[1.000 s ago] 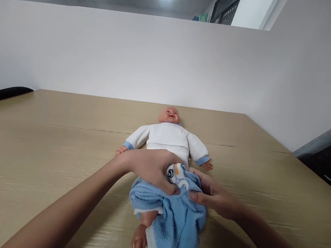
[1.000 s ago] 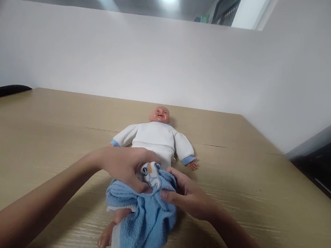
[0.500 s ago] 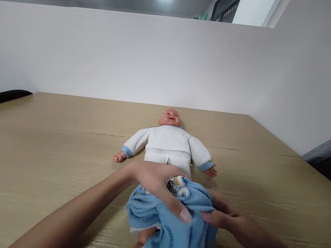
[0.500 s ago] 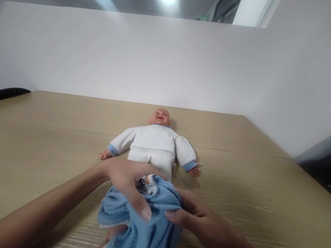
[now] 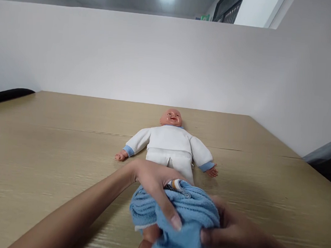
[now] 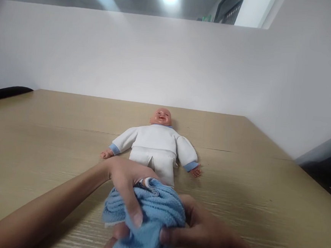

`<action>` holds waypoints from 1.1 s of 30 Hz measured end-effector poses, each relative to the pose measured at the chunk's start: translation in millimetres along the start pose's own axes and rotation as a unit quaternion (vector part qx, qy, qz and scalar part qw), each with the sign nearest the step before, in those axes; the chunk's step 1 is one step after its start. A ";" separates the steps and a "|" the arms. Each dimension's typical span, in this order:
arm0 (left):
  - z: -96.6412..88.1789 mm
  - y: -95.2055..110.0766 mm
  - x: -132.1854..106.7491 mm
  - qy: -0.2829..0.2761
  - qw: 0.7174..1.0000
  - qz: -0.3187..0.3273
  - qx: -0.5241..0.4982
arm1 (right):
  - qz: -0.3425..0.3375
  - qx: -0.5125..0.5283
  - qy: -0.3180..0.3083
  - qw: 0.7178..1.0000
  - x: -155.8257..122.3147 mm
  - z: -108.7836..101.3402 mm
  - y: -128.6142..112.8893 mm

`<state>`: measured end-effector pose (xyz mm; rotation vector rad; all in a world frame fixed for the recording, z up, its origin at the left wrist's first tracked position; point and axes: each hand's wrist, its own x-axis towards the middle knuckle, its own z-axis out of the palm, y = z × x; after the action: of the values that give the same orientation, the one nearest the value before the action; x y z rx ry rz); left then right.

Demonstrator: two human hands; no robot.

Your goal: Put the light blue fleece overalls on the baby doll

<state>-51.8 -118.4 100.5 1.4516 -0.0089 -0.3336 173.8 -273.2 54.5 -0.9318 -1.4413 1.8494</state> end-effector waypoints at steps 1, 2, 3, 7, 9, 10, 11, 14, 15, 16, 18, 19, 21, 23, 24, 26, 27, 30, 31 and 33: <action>2.2 1.6 0.7 -0.020 1.000 -0.005 -0.006 | -0.009 0.026 0.011 1.000 1.6 -2.2 2.5; 4.0 2.6 1.3 -0.037 0.999 -0.008 -0.006 | -0.013 0.045 0.035 0.998 2.7 -4.4 5.4; 5.2 2.9 1.8 -0.048 0.999 -0.008 -0.002 | -0.012 0.058 0.066 0.996 3.2 -6.7 8.8; 1.4 -4.4 2.4 -0.012 1.000 0.004 0.023 | 0.010 0.072 0.131 0.989 -0.9 -12.1 19.6; -4.0 -10.6 2.4 0.006 0.999 0.027 0.028 | 0.032 0.057 0.119 0.991 -4.4 -11.6 19.3; -6.6 -13.4 2.5 0.009 0.999 0.042 0.031 | 0.047 0.039 0.106 0.992 -6.0 -10.5 17.7; -8.7 -15.8 2.8 0.008 0.998 0.057 0.033 | 0.063 0.019 0.087 0.994 -7.4 -9.1 15.7; -11.0 -19.8 3.8 0.013 0.996 0.077 0.041 | 0.086 -0.023 0.029 0.996 -9.9 -4.7 10.8; -10.4 -20.1 4.0 0.011 0.996 0.071 0.042 | 0.081 -0.021 0.015 0.996 -10.1 -3.7 10.2; -9.2 -19.9 4.0 0.011 0.997 0.063 0.042 | 0.074 -0.012 0.004 0.997 -10.0 -3.0 9.9; -6.1 -18.1 3.0 0.017 0.998 0.044 0.034 | 0.060 0.022 -0.020 0.998 -9.2 -2.1 9.6; -4.5 -16.6 2.0 0.021 0.999 0.034 0.025 | 0.058 0.041 -0.033 0.997 -8.5 -1.5 9.4; -2.3 -13.5 -0.5 0.008 1.000 0.007 0.002 | 0.068 0.072 -0.051 0.994 -7.0 -0.1 9.2; -2.0 -11.8 -2.9 -0.037 0.999 -0.015 -0.005 | 0.074 0.091 -0.053 0.992 -6.3 1.3 11.1; -2.4 -11.8 -3.7 -0.063 0.998 -0.018 0.002 | 0.073 0.096 -0.049 0.991 -6.2 1.7 13.1; -3.8 -13.2 -4.0 -0.083 0.996 -0.011 0.024 | 0.063 0.106 -0.042 0.991 -6.5 1.2 18.3; -4.3 -14.4 -3.5 -0.075 0.997 -0.004 0.029 | 0.057 0.109 -0.039 0.992 -6.8 0.5 20.6; -3.7 -18.5 -1.4 -0.017 1.000 0.008 0.012 | 0.045 0.102 -0.026 0.993 -7.0 -1.8 20.6; -2.9 -19.9 -0.8 0.001 1.000 0.014 0.001 | 0.042 0.097 -0.023 0.994 -6.8 -2.0 18.0; -0.9 -22.3 0.1 0.018 0.999 0.034 -0.017 | 0.033 0.096 -0.024 0.995 -5.8 -0.9 11.4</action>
<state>-56.3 -119.4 78.7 1.4194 -0.0243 -0.2513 177.3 -279.9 44.2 -0.8546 -1.2475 2.0295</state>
